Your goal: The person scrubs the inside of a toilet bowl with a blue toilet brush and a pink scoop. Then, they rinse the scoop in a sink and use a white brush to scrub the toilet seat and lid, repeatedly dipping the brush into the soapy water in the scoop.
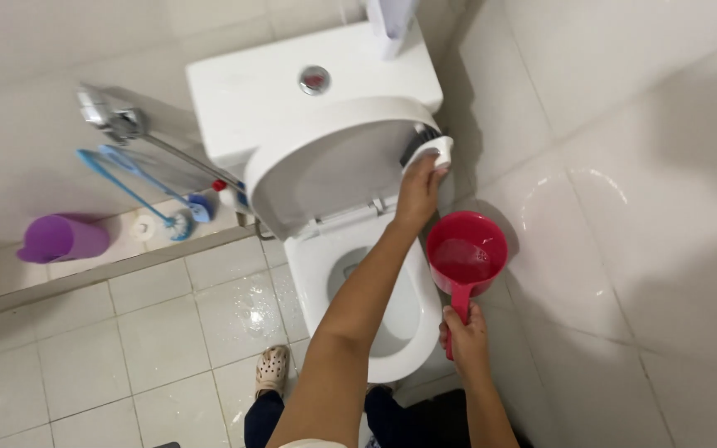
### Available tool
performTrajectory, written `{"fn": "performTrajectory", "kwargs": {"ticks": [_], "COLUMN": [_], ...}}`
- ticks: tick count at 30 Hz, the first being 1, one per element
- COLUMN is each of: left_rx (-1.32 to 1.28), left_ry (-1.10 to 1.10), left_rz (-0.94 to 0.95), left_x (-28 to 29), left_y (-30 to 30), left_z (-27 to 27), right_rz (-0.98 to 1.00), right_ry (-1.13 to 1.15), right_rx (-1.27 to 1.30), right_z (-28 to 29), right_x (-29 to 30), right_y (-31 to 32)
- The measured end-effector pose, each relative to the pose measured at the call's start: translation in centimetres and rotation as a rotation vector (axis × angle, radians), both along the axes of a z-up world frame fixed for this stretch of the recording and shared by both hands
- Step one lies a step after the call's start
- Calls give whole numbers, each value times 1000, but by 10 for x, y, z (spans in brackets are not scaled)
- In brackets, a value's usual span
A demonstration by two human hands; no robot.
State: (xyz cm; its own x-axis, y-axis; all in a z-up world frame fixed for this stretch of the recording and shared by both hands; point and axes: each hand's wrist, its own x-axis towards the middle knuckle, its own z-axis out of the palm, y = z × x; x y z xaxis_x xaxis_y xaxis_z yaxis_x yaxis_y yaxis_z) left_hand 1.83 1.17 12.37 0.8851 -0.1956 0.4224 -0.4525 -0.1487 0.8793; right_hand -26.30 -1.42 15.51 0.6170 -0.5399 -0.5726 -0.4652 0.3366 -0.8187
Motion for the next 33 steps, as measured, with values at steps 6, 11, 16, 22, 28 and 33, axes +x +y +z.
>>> {"fn": "performTrajectory", "kwargs": {"ticks": [6, 11, 16, 22, 28, 33], "left_rx": [-145, -191, -349, -369, 160, 176], "left_ry": [131, 381, 476, 655, 375, 316], "left_rz": [79, 225, 233, 219, 13, 37], "left_x": [-2, -12, -30, -51, -14, -16], "left_y": [62, 153, 235, 298, 321, 327], "left_z": [68, 88, 40, 40, 108, 37], "right_rz": [23, 68, 94, 99, 11, -116], "right_ry": [-30, -129, -127, -122, -110, -130], "right_rx": [4, 1, -29, -32, -17, -2], "right_z": [80, 117, 139, 141, 112, 68], "right_x": [29, 41, 45, 55, 57, 47], "right_y": [33, 64, 100, 149, 192, 222]}}
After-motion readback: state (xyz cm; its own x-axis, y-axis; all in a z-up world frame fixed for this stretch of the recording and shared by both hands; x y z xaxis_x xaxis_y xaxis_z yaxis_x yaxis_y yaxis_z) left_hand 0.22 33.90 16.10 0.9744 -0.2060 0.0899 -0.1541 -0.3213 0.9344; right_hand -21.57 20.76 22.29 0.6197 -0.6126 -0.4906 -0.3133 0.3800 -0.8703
